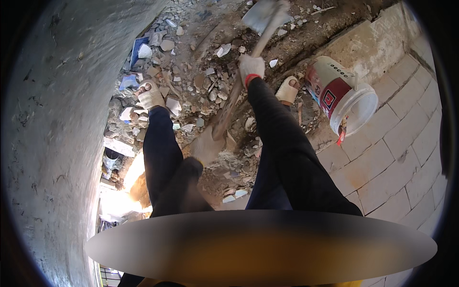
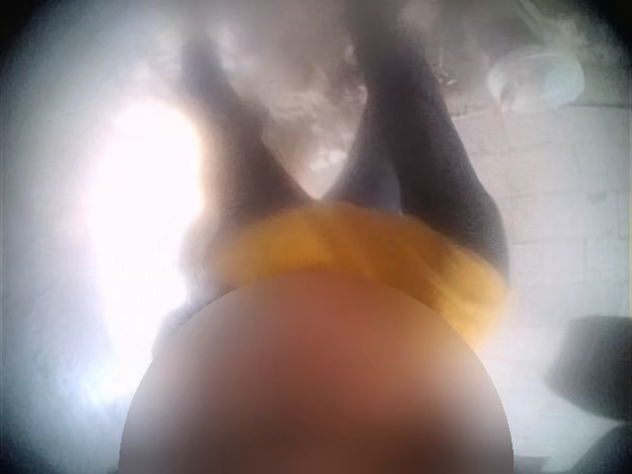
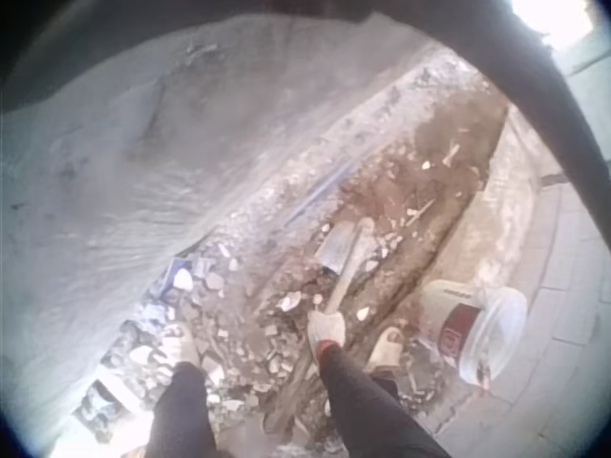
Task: The person walks along a narrow outdoor passage and uses a hoe to scrape and gather rubble and debris into a white bucket. The person repeatedly scoops debris from the ground and deposits it into the bucket.
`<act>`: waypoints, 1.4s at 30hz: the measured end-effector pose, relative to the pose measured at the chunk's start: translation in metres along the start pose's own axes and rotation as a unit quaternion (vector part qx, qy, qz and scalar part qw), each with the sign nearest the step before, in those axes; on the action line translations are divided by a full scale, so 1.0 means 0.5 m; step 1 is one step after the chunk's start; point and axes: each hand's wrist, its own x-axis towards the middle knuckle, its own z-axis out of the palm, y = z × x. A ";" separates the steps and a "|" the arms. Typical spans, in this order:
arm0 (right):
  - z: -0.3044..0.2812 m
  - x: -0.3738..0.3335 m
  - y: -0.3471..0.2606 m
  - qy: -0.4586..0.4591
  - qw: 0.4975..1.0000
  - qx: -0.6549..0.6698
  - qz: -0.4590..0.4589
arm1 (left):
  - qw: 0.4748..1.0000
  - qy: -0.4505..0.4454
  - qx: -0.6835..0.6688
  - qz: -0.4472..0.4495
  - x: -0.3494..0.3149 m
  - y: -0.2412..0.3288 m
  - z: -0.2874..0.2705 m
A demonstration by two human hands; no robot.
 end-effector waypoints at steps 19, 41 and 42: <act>-0.195 -0.335 0.081 -0.098 0.977 0.129 0.136 | 0.991 -0.055 0.046 -0.112 -0.331 -0.014 0.089; -0.057 -0.463 0.365 -0.447 0.594 -0.571 -0.349 | 0.936 -0.029 -0.290 -0.198 -0.524 -0.062 0.102; -0.052 -0.480 0.365 -0.441 0.608 -0.548 -0.367 | 0.919 -0.023 -0.334 -0.207 -0.541 -0.058 0.095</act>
